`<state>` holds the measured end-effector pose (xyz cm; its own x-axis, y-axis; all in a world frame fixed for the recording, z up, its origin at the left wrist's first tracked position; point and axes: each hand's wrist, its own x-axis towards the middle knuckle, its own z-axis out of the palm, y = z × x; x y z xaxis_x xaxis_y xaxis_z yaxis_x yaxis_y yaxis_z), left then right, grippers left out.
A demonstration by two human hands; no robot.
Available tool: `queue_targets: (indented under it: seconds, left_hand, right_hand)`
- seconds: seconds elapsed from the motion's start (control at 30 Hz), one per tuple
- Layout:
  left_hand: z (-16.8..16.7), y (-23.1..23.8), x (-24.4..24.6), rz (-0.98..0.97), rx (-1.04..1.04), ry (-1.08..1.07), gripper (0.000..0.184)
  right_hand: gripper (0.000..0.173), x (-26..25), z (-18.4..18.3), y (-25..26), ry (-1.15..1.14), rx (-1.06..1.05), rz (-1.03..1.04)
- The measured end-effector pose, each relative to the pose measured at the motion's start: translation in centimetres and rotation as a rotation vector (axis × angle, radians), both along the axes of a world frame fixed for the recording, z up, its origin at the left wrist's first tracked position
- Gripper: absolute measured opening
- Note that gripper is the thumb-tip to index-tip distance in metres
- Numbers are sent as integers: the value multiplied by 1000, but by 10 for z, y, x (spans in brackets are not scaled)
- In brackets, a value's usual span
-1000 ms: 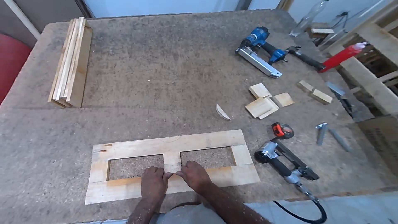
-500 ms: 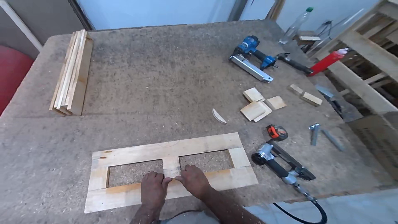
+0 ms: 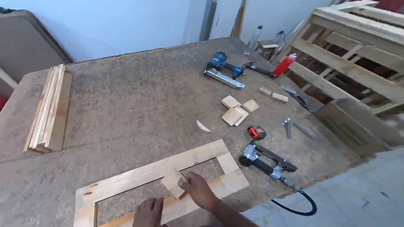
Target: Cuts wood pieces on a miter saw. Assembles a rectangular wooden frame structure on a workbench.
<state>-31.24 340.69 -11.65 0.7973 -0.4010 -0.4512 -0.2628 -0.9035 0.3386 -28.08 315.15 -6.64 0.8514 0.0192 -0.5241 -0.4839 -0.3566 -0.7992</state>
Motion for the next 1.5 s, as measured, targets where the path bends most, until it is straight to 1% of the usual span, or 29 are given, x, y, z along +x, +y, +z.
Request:
queue_targets:
  seconds: [0.07, 0.13, 0.2, 0.23, 0.3, 0.33, 0.37, 0.4, 0.43, 0.47, 0.53, 0.63, 0.73, 0.77, 0.83, 0.87, 0.93, 0.97, 1.0, 1.03, 1.07, 1.1, 1.13, 1.2, 1.3, 1.37, 1.4, 1.43, 1.5]
  left_hand:
    - [11, -3, 6, -67, 27, 37, 83]
    - [38, -2, 13, -131, 18, 67, 78]
    - [86, 4, 26, -181, -51, 143, 72]
    - [114, 8, 36, -205, -95, 186, 68]
    - [163, 21, 60, -221, -206, 234, 50]
    - [179, 27, 77, -233, -244, 225, 38]
    - [185, 32, 99, -259, -264, 199, 27]
    - [184, 33, 122, -279, -238, 200, 21]
    - [179, 32, 144, -274, -177, 245, 21]
    - [166, 32, 163, -239, -107, 297, 22]
    - [126, 33, 190, -115, -17, 367, 26]
    - [70, 47, 210, 32, 8, 392, 31]
    - [45, 75, 217, 37, 45, 422, 34]
    - [42, 85, 221, 31, 89, 422, 34]
    - [44, 92, 220, 30, 211, 352, 34]
    - [45, 88, 216, 44, 243, 260, 33]
    - [44, 66, 199, 93, 190, 38, 34]
    - [41, 46, 189, 118, 133, -37, 40]
    - [37, 21, 180, 133, 96, -72, 52]
    - [29, -4, 174, 132, 95, -82, 70]
    - [17, -28, 172, 124, 110, -82, 91]
    - [5, -47, 171, 125, 137, -69, 106]
    - [-4, -62, 172, 139, 164, -67, 108]
    - [-13, -71, 179, 137, 193, -82, 99]
    - [-14, -52, 178, 32, 162, -95, 92]
    - [-13, -33, 166, -25, 143, -125, 91]
    - [-12, -24, 157, -45, 141, -142, 91]
    - [-11, -13, 149, -60, 141, -155, 91]
    - [-12, 5, 131, -49, 124, -145, 93]
  right_hand:
    - [36, -24, 16, -28, -85, 123, -160]
    - [31, -55, 40, -59, -235, 188, -298]
    - [28, -89, 61, -92, -396, 243, -394]
    - [23, -104, 70, -108, -473, 303, -417]
    - [22, -122, 84, -129, -540, 373, -479]
    - [25, -124, 83, -137, -553, 384, -518]
    - [26, -124, 75, -142, -559, 394, -568]
    - [28, -121, 63, -146, -548, 393, -625]
    - [29, -117, 49, -148, -515, 375, -679]
    - [30, -113, 36, -147, -453, 337, -731]
    - [26, -101, 17, -141, -280, 223, -803]
    - [25, -84, -4, -138, -173, 123, -860]
    - [28, -59, -11, -155, -43, 24, -894]
    - [29, -49, -14, -162, 3, -15, -858]
    - [33, -36, -23, -178, 66, -188, -669]
    - [36, -33, -27, -186, 58, -343, -560]
    - [38, -33, -33, -205, -18, -689, -438]
    - [38, -33, -36, -218, -37, -820, -414]
    - [42, -33, -37, -232, -2, -902, -382]
    - [51, -34, -39, -246, 71, -942, -328]
    - [63, -36, -40, -257, 162, -947, -251]
    - [70, -37, -42, -267, 233, -950, -167]
    - [75, -39, -44, -274, 260, -957, -89]
    - [82, -37, -52, -288, 223, -975, 15]
    - [88, -31, -60, -303, 211, -938, 130]
    - [93, -28, -48, -306, 264, -835, 160]
    - [91, -30, -37, -303, 289, -763, 144]
    - [85, -34, -23, -298, 300, -689, 119]
    - [65, -46, 9, -282, 291, -521, 95]
